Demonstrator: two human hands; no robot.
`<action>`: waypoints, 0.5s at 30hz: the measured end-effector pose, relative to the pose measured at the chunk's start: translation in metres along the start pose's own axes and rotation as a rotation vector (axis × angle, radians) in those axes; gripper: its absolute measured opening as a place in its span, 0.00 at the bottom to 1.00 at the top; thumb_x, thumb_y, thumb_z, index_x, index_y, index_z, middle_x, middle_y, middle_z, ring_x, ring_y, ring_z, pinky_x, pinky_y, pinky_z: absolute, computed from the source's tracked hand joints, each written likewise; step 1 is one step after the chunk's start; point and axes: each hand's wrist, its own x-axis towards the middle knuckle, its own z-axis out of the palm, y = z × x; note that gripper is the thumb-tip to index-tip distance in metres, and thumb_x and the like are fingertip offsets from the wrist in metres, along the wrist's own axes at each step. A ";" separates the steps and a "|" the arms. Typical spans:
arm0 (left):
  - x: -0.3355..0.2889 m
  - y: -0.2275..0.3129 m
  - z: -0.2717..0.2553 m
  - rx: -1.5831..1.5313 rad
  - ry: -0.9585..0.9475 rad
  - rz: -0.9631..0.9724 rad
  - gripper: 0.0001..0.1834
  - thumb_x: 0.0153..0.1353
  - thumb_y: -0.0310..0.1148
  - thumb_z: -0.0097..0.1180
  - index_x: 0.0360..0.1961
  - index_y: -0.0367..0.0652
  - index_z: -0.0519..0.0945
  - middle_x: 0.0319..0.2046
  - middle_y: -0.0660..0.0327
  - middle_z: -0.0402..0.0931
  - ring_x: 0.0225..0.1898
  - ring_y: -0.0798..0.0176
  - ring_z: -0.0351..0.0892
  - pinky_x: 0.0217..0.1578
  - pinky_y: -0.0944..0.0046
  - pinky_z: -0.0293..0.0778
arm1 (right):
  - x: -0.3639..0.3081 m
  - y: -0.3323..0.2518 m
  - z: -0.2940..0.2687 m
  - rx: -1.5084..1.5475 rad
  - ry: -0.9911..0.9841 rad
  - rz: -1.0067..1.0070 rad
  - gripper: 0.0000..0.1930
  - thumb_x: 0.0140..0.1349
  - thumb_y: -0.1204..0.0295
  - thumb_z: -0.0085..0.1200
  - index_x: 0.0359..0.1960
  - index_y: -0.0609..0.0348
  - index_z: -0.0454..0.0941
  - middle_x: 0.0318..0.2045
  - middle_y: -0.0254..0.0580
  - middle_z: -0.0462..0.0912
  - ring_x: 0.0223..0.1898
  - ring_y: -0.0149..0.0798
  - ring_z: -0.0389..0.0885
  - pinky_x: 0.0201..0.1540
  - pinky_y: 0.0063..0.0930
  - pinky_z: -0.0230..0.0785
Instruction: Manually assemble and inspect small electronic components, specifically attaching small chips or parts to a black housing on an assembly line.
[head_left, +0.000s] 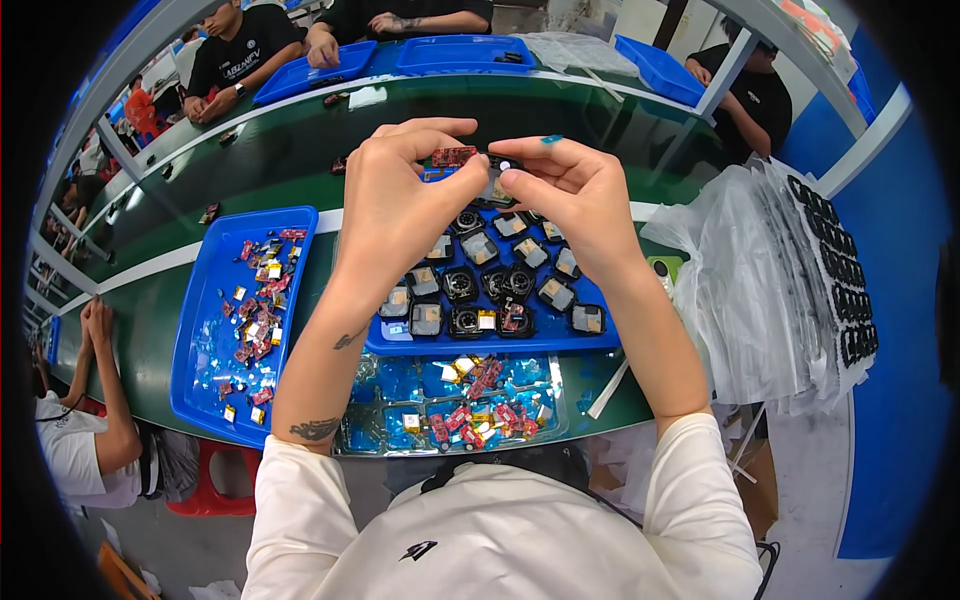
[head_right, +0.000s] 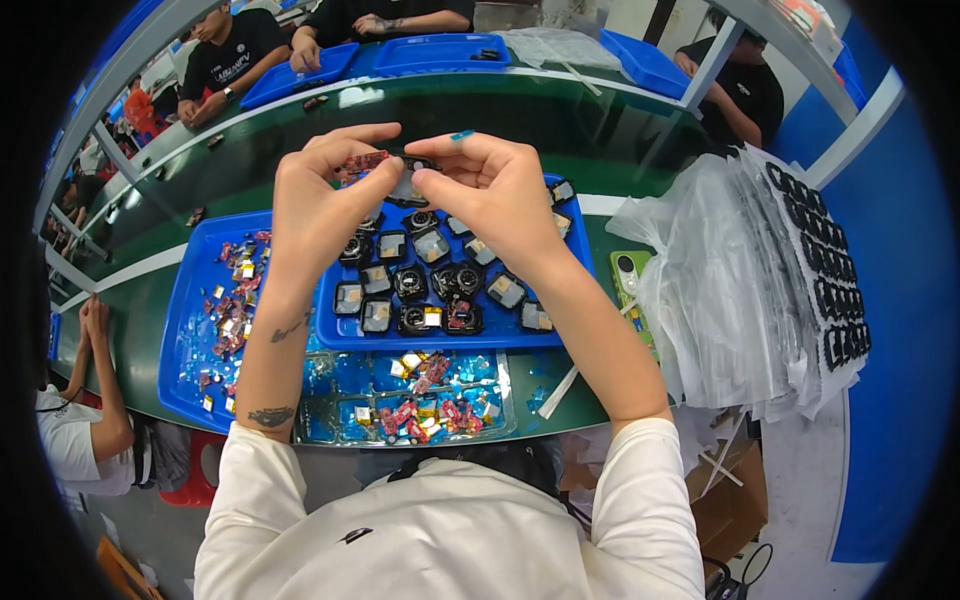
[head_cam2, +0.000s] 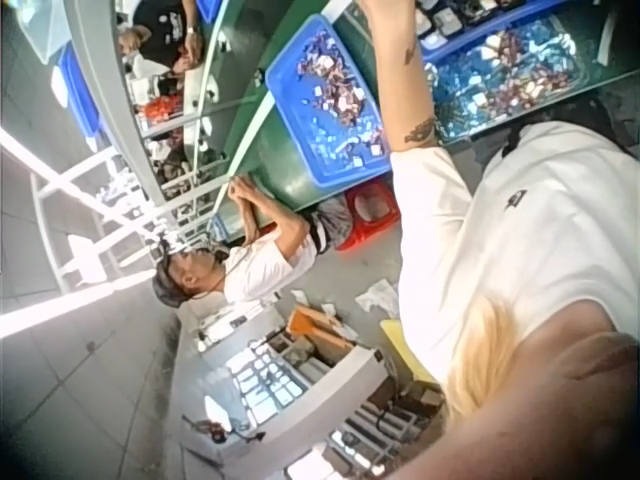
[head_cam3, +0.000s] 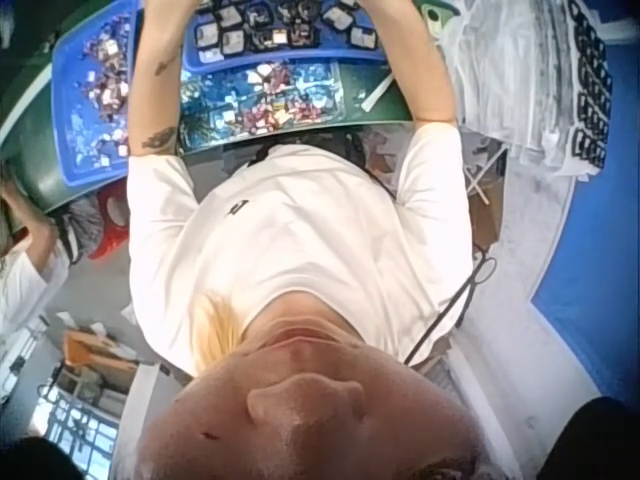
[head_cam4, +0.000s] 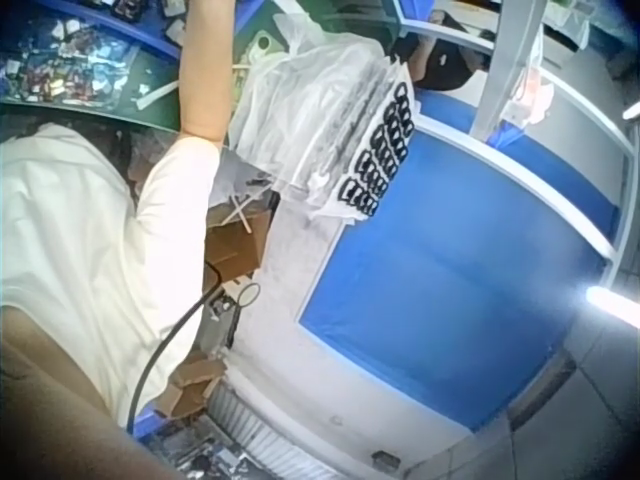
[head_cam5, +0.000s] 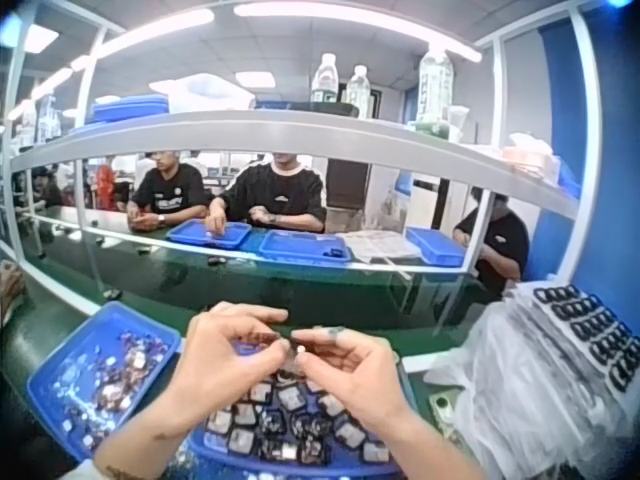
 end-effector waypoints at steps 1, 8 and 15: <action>0.000 0.000 0.000 -0.018 -0.012 -0.003 0.08 0.48 0.30 0.61 0.26 0.34 0.83 0.41 0.54 0.81 0.41 0.63 0.77 0.39 0.66 0.72 | 0.000 0.000 0.000 0.046 0.001 0.020 0.13 0.57 0.78 0.56 0.44 0.69 0.77 0.36 0.45 0.82 0.36 0.31 0.82 0.36 0.24 0.79; -0.001 0.004 -0.001 -0.148 -0.060 -0.124 0.09 0.52 0.27 0.59 0.32 0.31 0.83 0.27 0.62 0.80 0.25 0.79 0.72 0.24 0.78 0.67 | 0.000 -0.003 0.001 0.108 -0.032 0.047 0.14 0.58 0.78 0.55 0.46 0.68 0.77 0.37 0.44 0.82 0.36 0.30 0.82 0.38 0.22 0.79; 0.000 0.005 -0.003 -0.199 -0.068 -0.208 0.13 0.48 0.32 0.59 0.32 0.32 0.83 0.17 0.60 0.78 0.21 0.76 0.74 0.22 0.74 0.69 | 0.000 -0.002 -0.001 0.100 -0.040 0.074 0.13 0.58 0.80 0.54 0.46 0.68 0.77 0.40 0.45 0.81 0.37 0.28 0.80 0.35 0.21 0.78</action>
